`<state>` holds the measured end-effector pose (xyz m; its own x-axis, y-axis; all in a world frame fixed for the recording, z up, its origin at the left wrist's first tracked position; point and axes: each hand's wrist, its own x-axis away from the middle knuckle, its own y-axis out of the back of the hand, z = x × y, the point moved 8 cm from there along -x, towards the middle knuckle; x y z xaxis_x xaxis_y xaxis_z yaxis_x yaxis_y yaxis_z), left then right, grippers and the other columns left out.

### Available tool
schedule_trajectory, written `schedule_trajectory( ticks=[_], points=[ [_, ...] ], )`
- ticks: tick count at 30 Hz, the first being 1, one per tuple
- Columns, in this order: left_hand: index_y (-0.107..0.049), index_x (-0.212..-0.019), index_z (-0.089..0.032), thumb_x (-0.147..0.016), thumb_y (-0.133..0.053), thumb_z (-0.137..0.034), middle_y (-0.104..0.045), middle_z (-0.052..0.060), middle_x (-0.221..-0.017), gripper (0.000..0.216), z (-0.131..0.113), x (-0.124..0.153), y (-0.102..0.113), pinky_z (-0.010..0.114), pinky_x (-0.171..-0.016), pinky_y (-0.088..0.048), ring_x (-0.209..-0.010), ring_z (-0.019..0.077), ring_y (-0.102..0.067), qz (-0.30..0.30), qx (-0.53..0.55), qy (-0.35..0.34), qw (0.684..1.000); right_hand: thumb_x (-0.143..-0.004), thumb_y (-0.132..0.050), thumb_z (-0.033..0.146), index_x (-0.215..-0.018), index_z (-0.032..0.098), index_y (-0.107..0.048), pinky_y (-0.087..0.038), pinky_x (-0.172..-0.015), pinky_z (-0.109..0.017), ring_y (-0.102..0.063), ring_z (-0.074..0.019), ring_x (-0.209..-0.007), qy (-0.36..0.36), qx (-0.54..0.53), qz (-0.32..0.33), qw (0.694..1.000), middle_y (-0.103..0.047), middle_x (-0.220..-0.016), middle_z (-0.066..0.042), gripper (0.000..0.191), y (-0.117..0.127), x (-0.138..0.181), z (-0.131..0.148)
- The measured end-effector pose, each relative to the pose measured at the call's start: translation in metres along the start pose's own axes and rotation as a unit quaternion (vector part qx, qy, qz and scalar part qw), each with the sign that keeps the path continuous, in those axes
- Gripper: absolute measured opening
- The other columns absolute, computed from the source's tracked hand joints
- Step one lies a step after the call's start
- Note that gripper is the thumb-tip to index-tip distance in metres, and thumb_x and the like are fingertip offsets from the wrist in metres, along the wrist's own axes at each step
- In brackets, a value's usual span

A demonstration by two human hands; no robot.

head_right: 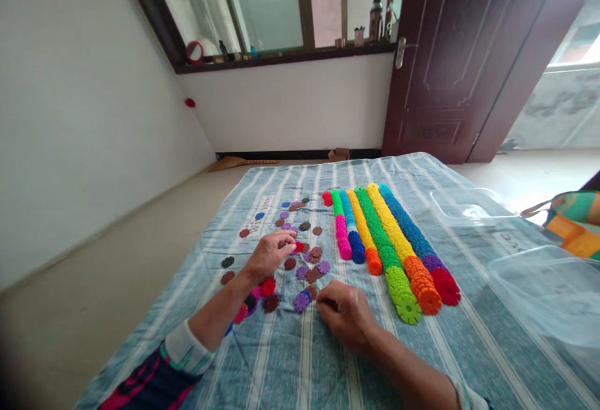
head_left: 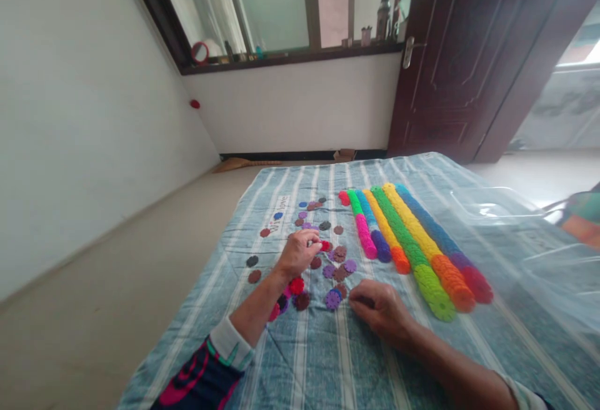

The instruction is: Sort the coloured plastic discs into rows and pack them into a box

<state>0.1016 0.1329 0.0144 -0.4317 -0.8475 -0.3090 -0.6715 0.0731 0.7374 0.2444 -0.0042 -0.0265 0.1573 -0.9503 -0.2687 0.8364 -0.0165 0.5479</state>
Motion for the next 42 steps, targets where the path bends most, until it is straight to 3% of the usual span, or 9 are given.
schedule_trajectory(
  ticks=[6,11,16,25,32,37,42],
  points=[
    [-0.072,-0.074,-0.016,-0.075,-0.056,-0.021,-0.072,0.002,-0.076,0.016,0.008,-0.063,-0.017,0.026,-0.073,-0.048,-0.073,0.0156,-0.064,0.01,-0.027,0.048,0.998,-0.077,-0.055,0.015,-0.073,0.018,-0.065,-0.042,-0.06,-0.022,-0.056,-0.0128,-0.065,-0.02,-0.106,0.069,0.992,-0.06,-0.068,0.001,0.012,0.011,0.007,0.0],
    [-0.073,-0.072,-0.015,-0.075,-0.056,-0.019,-0.069,0.001,-0.068,0.017,0.01,-0.11,-0.04,0.023,-0.067,-0.045,-0.069,0.0145,-0.063,0.002,-0.061,0.066,0.996,-0.08,-0.055,0.018,-0.073,0.019,-0.065,-0.041,-0.062,-0.023,-0.055,-0.0128,-0.066,0.002,-0.099,0.073,0.992,-0.058,-0.068,0.001,0.012,0.016,0.01,0.004],
    [-0.074,-0.074,-0.015,-0.074,-0.057,-0.018,-0.071,0.003,-0.07,0.017,0.012,-0.136,-0.054,0.025,-0.067,-0.045,-0.07,0.0165,-0.064,-0.014,-0.086,0.077,0.993,-0.079,-0.054,0.018,-0.069,0.018,-0.063,-0.039,-0.057,-0.022,-0.053,-0.0117,-0.061,0.0,-0.124,0.045,0.991,-0.057,-0.064,0.001,0.014,0.017,0.008,0.002],
    [-0.074,-0.072,-0.018,-0.074,-0.056,-0.016,-0.074,0.004,-0.081,0.018,0.019,-0.155,-0.068,0.026,-0.081,-0.047,-0.085,0.0175,-0.065,-0.028,-0.127,0.076,0.989,-0.078,-0.054,0.014,-0.069,0.018,-0.065,-0.035,-0.057,-0.021,-0.052,-0.0104,-0.061,0.012,-0.103,0.062,0.993,-0.057,-0.065,0.002,0.014,0.009,0.009,-0.002],
    [-0.074,-0.081,-0.017,-0.077,-0.054,-0.017,-0.074,0.006,-0.089,0.021,0.023,-0.161,-0.073,0.025,-0.08,-0.046,-0.087,0.018,-0.066,-0.035,-0.143,0.087,0.985,-0.079,-0.054,0.013,-0.07,0.019,-0.064,-0.035,-0.057,-0.021,-0.052,-0.0102,-0.062,0.025,-0.082,0.072,0.994,-0.057,-0.066,0.002,0.015,0.005,0.01,-0.002],
    [-0.074,-0.075,-0.017,-0.076,-0.054,-0.018,-0.074,0.005,-0.081,0.02,0.026,-0.164,-0.076,0.025,-0.075,-0.046,-0.08,0.0177,-0.066,-0.025,-0.159,0.089,0.983,-0.078,-0.054,0.012,-0.07,0.018,-0.064,-0.034,-0.058,-0.021,-0.052,-0.0102,-0.062,0.027,-0.082,0.074,0.994,-0.056,-0.066,0.001,0.014,0.004,0.01,-0.002],
    [-0.074,-0.074,-0.017,-0.074,-0.057,-0.019,-0.074,0.006,-0.082,0.017,0.025,-0.163,-0.077,0.026,-0.081,-0.045,-0.084,0.0185,-0.066,-0.028,-0.178,0.084,0.98,-0.076,-0.054,0.012,-0.071,0.017,-0.065,-0.034,-0.057,-0.02,-0.051,-0.0099,-0.062,0.029,-0.093,0.075,0.992,-0.057,-0.065,0.001,0.013,0.003,0.009,-0.003]
  ],
)
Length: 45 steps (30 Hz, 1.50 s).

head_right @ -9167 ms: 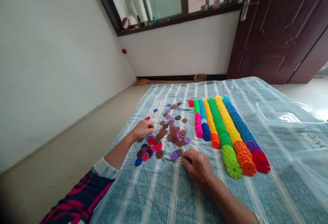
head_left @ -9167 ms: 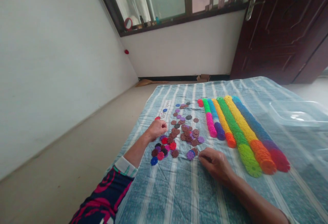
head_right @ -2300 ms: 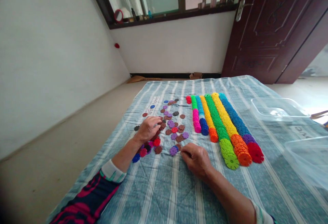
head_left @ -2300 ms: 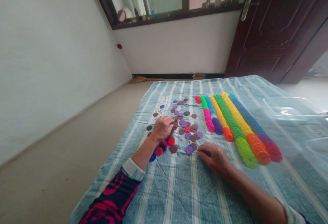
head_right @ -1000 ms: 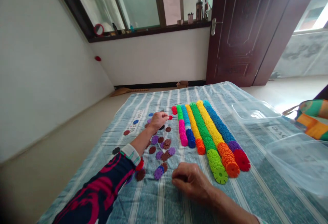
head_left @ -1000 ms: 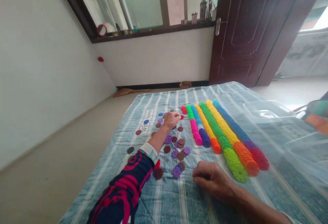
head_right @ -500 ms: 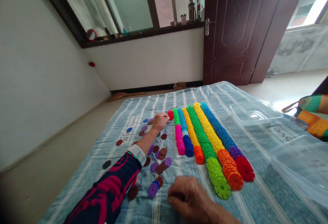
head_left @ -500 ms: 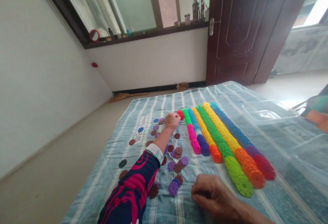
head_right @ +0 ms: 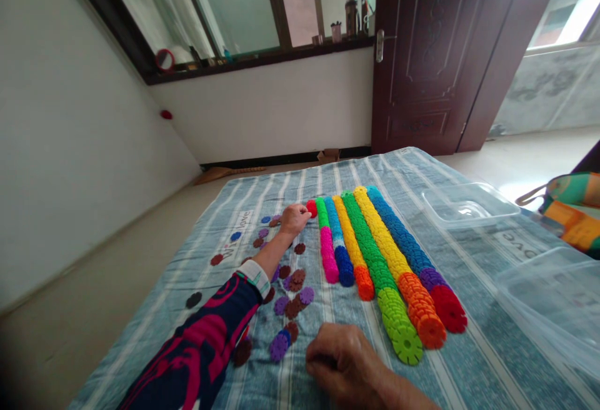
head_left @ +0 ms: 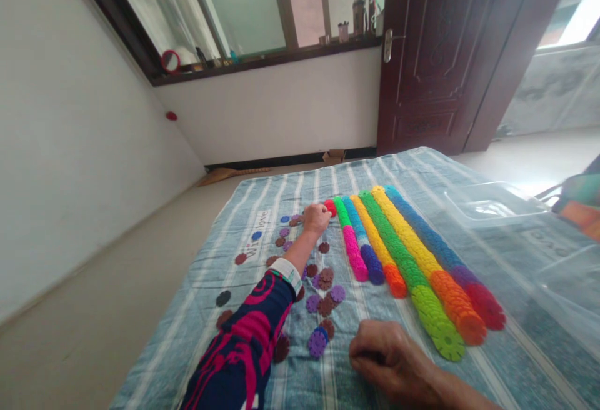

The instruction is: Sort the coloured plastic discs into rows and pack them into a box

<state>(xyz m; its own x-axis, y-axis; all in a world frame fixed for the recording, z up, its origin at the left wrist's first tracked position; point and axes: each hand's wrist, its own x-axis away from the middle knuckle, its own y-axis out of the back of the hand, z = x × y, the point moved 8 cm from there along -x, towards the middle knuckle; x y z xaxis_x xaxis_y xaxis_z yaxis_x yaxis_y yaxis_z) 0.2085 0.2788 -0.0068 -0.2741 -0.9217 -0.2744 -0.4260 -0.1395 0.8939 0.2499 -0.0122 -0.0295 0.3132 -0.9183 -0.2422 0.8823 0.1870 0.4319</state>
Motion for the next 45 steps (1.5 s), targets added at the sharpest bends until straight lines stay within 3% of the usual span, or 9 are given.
schedule_trajectory(
  ticks=[14,18,23,36,41,45],
  points=[
    [-0.076,-0.084,-0.017,-0.075,-0.058,-0.02,-0.073,0.007,-0.095,0.019,0.017,0.017,0.029,0.029,-0.093,-0.043,-0.097,0.0198,-0.063,0.024,-0.042,-0.043,0.998,-0.078,-0.053,0.012,-0.069,0.017,-0.063,-0.035,-0.059,-0.02,-0.054,-0.0102,-0.065,-0.01,0.013,0.012,1.0,-0.059,-0.068,0.001,0.014,0.0,0.0,0.004],
    [-0.076,-0.075,-0.018,-0.073,-0.06,-0.02,-0.073,0.006,-0.088,0.016,0.006,0.019,0.022,0.032,-0.096,-0.04,-0.097,0.0212,-0.062,0.037,-0.061,-0.055,0.996,-0.077,-0.052,0.012,-0.07,0.017,-0.063,-0.035,-0.059,-0.02,-0.054,-0.0107,-0.065,-0.012,0.024,0.001,1.0,-0.06,-0.068,0.001,0.014,0.0,-0.001,0.005],
    [-0.076,-0.077,-0.017,-0.075,-0.054,-0.019,-0.073,0.01,-0.085,0.023,-0.006,0.014,0.007,0.034,-0.091,-0.042,-0.093,0.0233,-0.063,0.032,-0.085,-0.029,0.995,-0.077,-0.052,0.013,-0.07,0.017,-0.064,-0.035,-0.06,-0.02,-0.054,-0.0107,-0.065,-0.004,0.029,-0.001,1.0,-0.06,-0.068,0.001,0.014,0.0,-0.002,0.006],
    [-0.077,-0.086,-0.019,-0.078,-0.052,-0.027,-0.073,0.009,-0.094,0.027,-0.002,0.013,0.0,0.033,-0.09,-0.042,-0.098,0.0232,-0.061,-0.001,-0.091,-0.017,0.996,-0.075,-0.051,0.012,-0.067,0.017,-0.06,-0.033,-0.058,-0.02,-0.05,-0.01,-0.062,0.011,0.022,-0.004,1.0,-0.056,-0.065,0.002,0.013,0.0,-0.003,0.007],
    [-0.076,-0.082,-0.017,-0.078,-0.052,-0.025,-0.073,0.009,-0.092,0.026,-0.006,0.013,0.003,0.033,-0.092,-0.041,-0.095,0.0221,-0.062,-0.01,-0.082,-0.03,0.996,-0.077,-0.052,0.012,-0.068,0.017,-0.062,-0.034,-0.059,-0.021,-0.052,-0.0103,-0.063,0.011,0.028,0.001,1.0,-0.057,-0.067,0.001,0.014,0.0,-0.002,0.007],
    [-0.075,-0.082,-0.017,-0.078,-0.053,-0.022,-0.074,0.007,-0.092,0.023,-0.001,0.016,0.02,0.032,-0.094,-0.04,-0.096,0.0204,-0.062,-0.01,-0.075,-0.036,0.996,-0.079,-0.052,0.012,-0.072,0.017,-0.064,-0.036,-0.06,-0.021,-0.055,-0.0114,-0.066,-0.002,0.038,0.015,0.999,-0.06,-0.069,0.001,0.015,-0.001,-0.001,0.006]
  ],
)
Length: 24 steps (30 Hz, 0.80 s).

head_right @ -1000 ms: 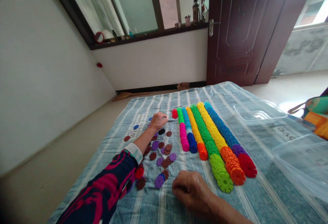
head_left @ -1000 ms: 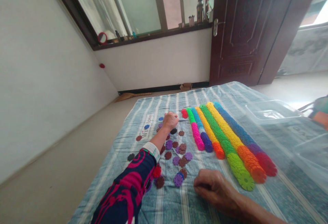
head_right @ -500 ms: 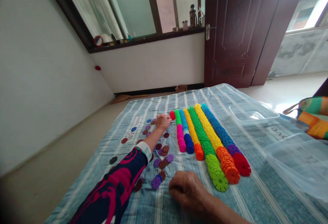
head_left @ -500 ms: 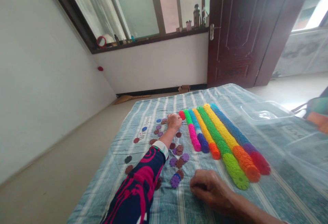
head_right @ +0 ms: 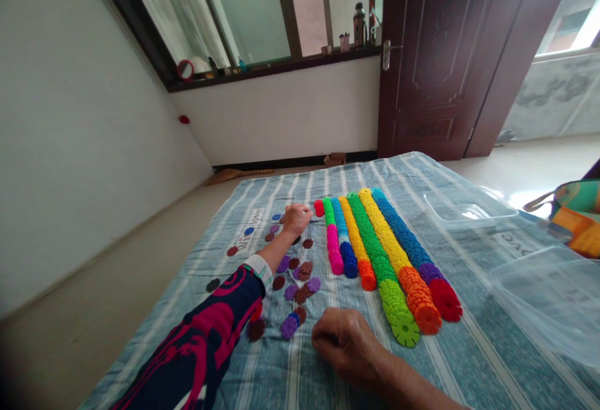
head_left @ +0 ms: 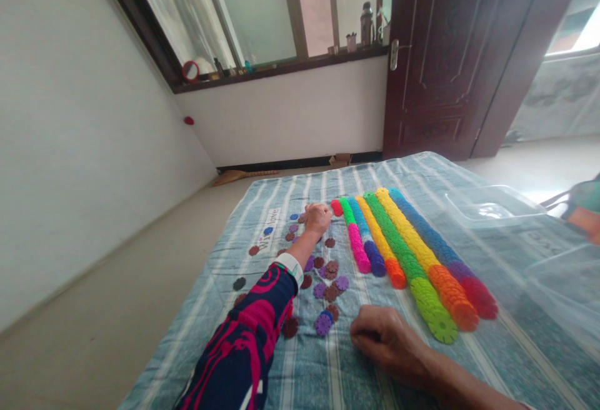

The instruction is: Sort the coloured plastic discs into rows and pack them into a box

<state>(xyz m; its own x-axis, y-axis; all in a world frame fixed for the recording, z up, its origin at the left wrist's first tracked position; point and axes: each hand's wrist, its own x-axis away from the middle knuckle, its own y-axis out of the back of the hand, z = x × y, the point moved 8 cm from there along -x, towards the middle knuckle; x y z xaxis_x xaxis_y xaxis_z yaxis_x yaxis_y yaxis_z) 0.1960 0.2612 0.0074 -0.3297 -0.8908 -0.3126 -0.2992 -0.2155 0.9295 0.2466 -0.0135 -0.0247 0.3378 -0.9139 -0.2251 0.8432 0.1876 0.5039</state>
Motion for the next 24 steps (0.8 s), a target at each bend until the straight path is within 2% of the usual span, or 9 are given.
schedule_trajectory(
  ticks=[3,6,9,11,14,18,21,24],
  points=[
    [-0.075,-0.081,-0.017,-0.077,-0.053,-0.02,-0.074,0.007,-0.093,0.023,0.017,0.011,0.022,0.03,-0.093,-0.041,-0.096,0.0197,-0.062,0.01,0.002,-0.002,1.0,-0.08,-0.052,0.012,-0.072,0.017,-0.063,-0.038,-0.062,-0.022,-0.056,-0.012,-0.067,-0.002,0.003,0.004,1.0,-0.06,-0.07,0.0,0.015,0.002,0.002,0.003],
    [-0.075,-0.08,-0.018,-0.076,-0.053,-0.021,-0.074,0.006,-0.091,0.024,0.044,0.034,0.047,0.027,-0.087,-0.044,-0.091,0.0192,-0.064,0.032,0.001,0.001,0.999,-0.082,-0.051,0.014,-0.073,0.018,-0.063,-0.039,-0.063,-0.022,-0.056,-0.0125,-0.068,-0.009,0.005,0.01,1.0,-0.06,-0.071,0.0,0.016,0.003,0.004,0.003],
    [-0.075,-0.073,-0.019,-0.07,-0.055,-0.02,-0.073,0.003,-0.08,0.02,0.075,0.069,0.07,0.023,-0.077,-0.045,-0.082,0.0177,-0.064,0.075,0.007,-0.003,0.997,-0.083,-0.051,0.015,-0.074,0.018,-0.063,-0.04,-0.064,-0.023,-0.057,-0.0132,-0.069,-0.013,0.013,0.018,1.0,-0.061,-0.072,-0.001,0.015,0.003,0.005,0.001],
    [-0.074,-0.069,-0.019,-0.068,-0.055,-0.02,-0.071,0.0,-0.073,0.019,0.092,0.098,0.079,0.022,-0.071,-0.044,-0.075,0.0161,-0.063,0.127,0.026,-0.017,0.991,-0.083,-0.052,0.016,-0.074,0.017,-0.063,-0.041,-0.063,-0.024,-0.057,-0.0137,-0.069,-0.011,0.016,0.02,1.0,-0.062,-0.072,-0.001,0.014,0.002,0.006,-0.001],
    [-0.071,-0.063,-0.019,-0.068,-0.053,-0.021,-0.064,-0.002,-0.059,0.018,0.113,0.14,0.089,0.021,-0.063,-0.04,-0.064,0.0133,-0.058,0.178,0.047,0.003,0.983,-0.083,-0.052,0.017,-0.074,0.018,-0.063,-0.041,-0.062,-0.024,-0.056,-0.014,-0.068,-0.01,0.021,0.018,1.0,-0.061,-0.071,-0.001,0.014,0.002,0.007,-0.003],
    [-0.069,-0.067,-0.019,-0.068,-0.055,-0.021,-0.064,-0.002,-0.066,0.015,0.111,0.181,0.092,0.02,-0.064,-0.039,-0.067,0.013,-0.057,0.22,0.084,-0.012,0.972,-0.085,-0.051,0.02,-0.075,0.018,-0.063,-0.042,-0.063,-0.025,-0.057,-0.0145,-0.068,-0.015,0.03,0.02,0.999,-0.062,-0.072,-0.001,0.015,0.003,0.008,-0.003],
    [-0.071,-0.073,-0.02,-0.066,-0.061,-0.023,-0.063,-0.001,-0.073,0.013,0.1,0.193,0.091,0.021,-0.067,-0.04,-0.071,0.0138,-0.056,0.223,0.077,-0.028,0.971,-0.085,-0.051,0.02,-0.075,0.018,-0.063,-0.043,-0.064,-0.026,-0.058,-0.0151,-0.069,-0.016,0.035,0.017,0.999,-0.062,-0.072,-0.002,0.016,0.004,0.009,-0.001],
    [-0.07,-0.07,-0.02,-0.065,-0.064,-0.023,-0.058,-0.001,-0.072,0.008,0.094,0.197,0.087,0.022,-0.067,-0.04,-0.072,0.0142,-0.055,0.235,0.058,-0.028,0.97,-0.084,-0.051,0.019,-0.074,0.018,-0.062,-0.043,-0.063,-0.026,-0.057,-0.015,-0.068,-0.014,0.041,0.014,0.999,-0.062,-0.071,-0.001,0.015,0.004,0.009,-0.001]
  ],
)
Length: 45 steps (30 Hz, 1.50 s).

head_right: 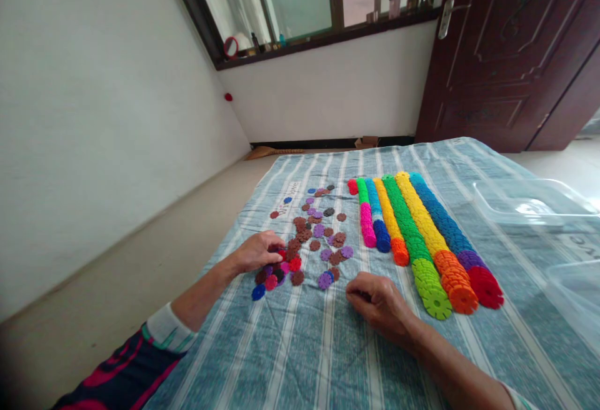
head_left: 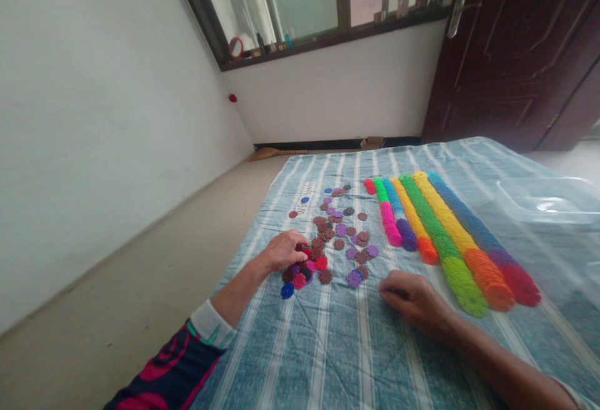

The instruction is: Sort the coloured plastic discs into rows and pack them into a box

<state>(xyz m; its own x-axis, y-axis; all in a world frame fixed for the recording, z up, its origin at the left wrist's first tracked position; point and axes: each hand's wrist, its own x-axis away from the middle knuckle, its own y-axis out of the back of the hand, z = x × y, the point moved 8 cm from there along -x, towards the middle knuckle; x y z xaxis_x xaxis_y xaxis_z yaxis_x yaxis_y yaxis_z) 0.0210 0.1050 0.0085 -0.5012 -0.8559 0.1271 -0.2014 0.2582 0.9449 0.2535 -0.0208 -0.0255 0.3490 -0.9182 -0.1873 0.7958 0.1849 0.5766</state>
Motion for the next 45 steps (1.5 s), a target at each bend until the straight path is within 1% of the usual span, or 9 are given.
schedule_trajectory(
  ticks=[11,16,19,23,28,31,36,40,45],
  points=[
    [-0.067,-0.064,-0.016,-0.061,-0.066,-0.023,-0.061,-0.002,-0.068,0.007,0.021,0.001,-0.003,0.021,-0.064,-0.043,-0.065,0.0115,-0.056,-0.052,0.144,0.038,0.987,-0.084,-0.051,0.021,-0.075,0.019,-0.062,-0.042,-0.062,-0.026,-0.057,-0.0148,-0.067,0.006,-0.013,-0.002,1.0,-0.061,-0.07,-0.001,0.014,0.0,0.001,0.0],
    [-0.065,-0.061,-0.015,-0.063,-0.064,-0.026,-0.059,-0.003,-0.054,0.011,0.036,-0.003,0.007,0.02,-0.052,-0.039,-0.052,0.0097,-0.051,-0.057,0.235,0.103,0.965,-0.085,-0.05,0.019,-0.075,0.018,-0.062,-0.041,-0.062,-0.025,-0.055,-0.0142,-0.067,0.012,-0.008,0.0,1.0,-0.061,-0.07,-0.001,0.015,0.0,0.0,0.002],
    [-0.066,-0.062,-0.015,-0.063,-0.065,-0.028,-0.06,-0.003,-0.053,0.012,0.03,-0.014,0.019,0.021,-0.053,-0.04,-0.052,0.0101,-0.053,-0.078,0.262,0.109,0.956,-0.084,-0.051,0.018,-0.074,0.018,-0.063,-0.041,-0.062,-0.025,-0.055,-0.014,-0.067,0.012,-0.01,0.001,1.0,-0.061,-0.07,-0.001,0.016,0.001,-0.001,0.003],
    [-0.068,-0.063,-0.016,-0.062,-0.065,-0.024,-0.063,-0.003,-0.057,0.009,0.003,-0.048,0.027,0.021,-0.06,-0.043,-0.058,0.0105,-0.056,-0.115,0.27,0.069,0.954,-0.083,-0.051,0.017,-0.074,0.018,-0.064,-0.041,-0.062,-0.024,-0.056,-0.0136,-0.068,0.005,-0.017,0.002,1.0,-0.062,-0.071,-0.001,0.016,0.0,-0.003,0.004],
    [-0.069,-0.072,-0.015,-0.067,-0.062,-0.024,-0.064,-0.002,-0.06,0.013,-0.035,-0.12,0.01,0.022,-0.056,-0.044,-0.056,0.0102,-0.056,-0.148,0.335,0.054,0.929,-0.081,-0.052,0.014,-0.074,0.018,-0.064,-0.039,-0.062,-0.022,-0.056,-0.0125,-0.068,0.011,-0.026,-0.009,1.0,-0.062,-0.071,0.0,0.015,0.0,-0.006,0.005],
    [-0.071,-0.071,-0.013,-0.066,-0.064,-0.023,-0.066,0.0,-0.063,0.013,-0.054,-0.167,0.004,0.021,-0.057,-0.044,-0.058,0.0104,-0.058,-0.201,0.287,0.05,0.935,-0.081,-0.051,0.013,-0.073,0.018,-0.064,-0.038,-0.062,-0.021,-0.055,-0.0119,-0.067,0.019,-0.031,-0.016,0.999,-0.06,-0.07,0.0,0.016,0.0,-0.007,0.006],
    [-0.074,-0.075,-0.013,-0.067,-0.059,-0.017,-0.069,0.002,-0.066,0.017,-0.067,-0.229,-0.005,0.022,-0.059,-0.045,-0.063,0.0129,-0.061,-0.222,0.252,0.064,0.94,-0.078,-0.052,0.011,-0.071,0.018,-0.063,-0.036,-0.06,-0.021,-0.054,-0.0116,-0.065,0.018,-0.036,-0.02,0.999,-0.06,-0.069,0.0,0.015,0.0,-0.009,0.006],
    [-0.075,-0.075,-0.013,-0.065,-0.06,-0.016,-0.07,0.003,-0.067,0.018,-0.067,-0.251,-0.008,0.023,-0.062,-0.046,-0.066,0.0148,-0.063,-0.217,0.22,0.071,0.949,-0.078,-0.051,0.01,-0.07,0.017,-0.062,-0.035,-0.06,-0.021,-0.053,-0.0109,-0.065,0.025,-0.047,-0.026,0.998,-0.059,-0.068,0.001,0.015,0.002,-0.009,0.008],
    [-0.076,-0.074,-0.015,-0.065,-0.062,-0.015,-0.071,0.002,-0.067,0.016,-0.065,-0.256,-0.011,0.024,-0.065,-0.047,-0.068,0.0154,-0.064,-0.206,0.186,0.065,0.958,-0.077,-0.051,0.01,-0.069,0.017,-0.06,-0.034,-0.059,-0.02,-0.052,-0.0104,-0.064,0.036,-0.057,-0.034,0.997,-0.058,-0.067,0.001,0.015,0.002,-0.01,0.01]
  ],
)
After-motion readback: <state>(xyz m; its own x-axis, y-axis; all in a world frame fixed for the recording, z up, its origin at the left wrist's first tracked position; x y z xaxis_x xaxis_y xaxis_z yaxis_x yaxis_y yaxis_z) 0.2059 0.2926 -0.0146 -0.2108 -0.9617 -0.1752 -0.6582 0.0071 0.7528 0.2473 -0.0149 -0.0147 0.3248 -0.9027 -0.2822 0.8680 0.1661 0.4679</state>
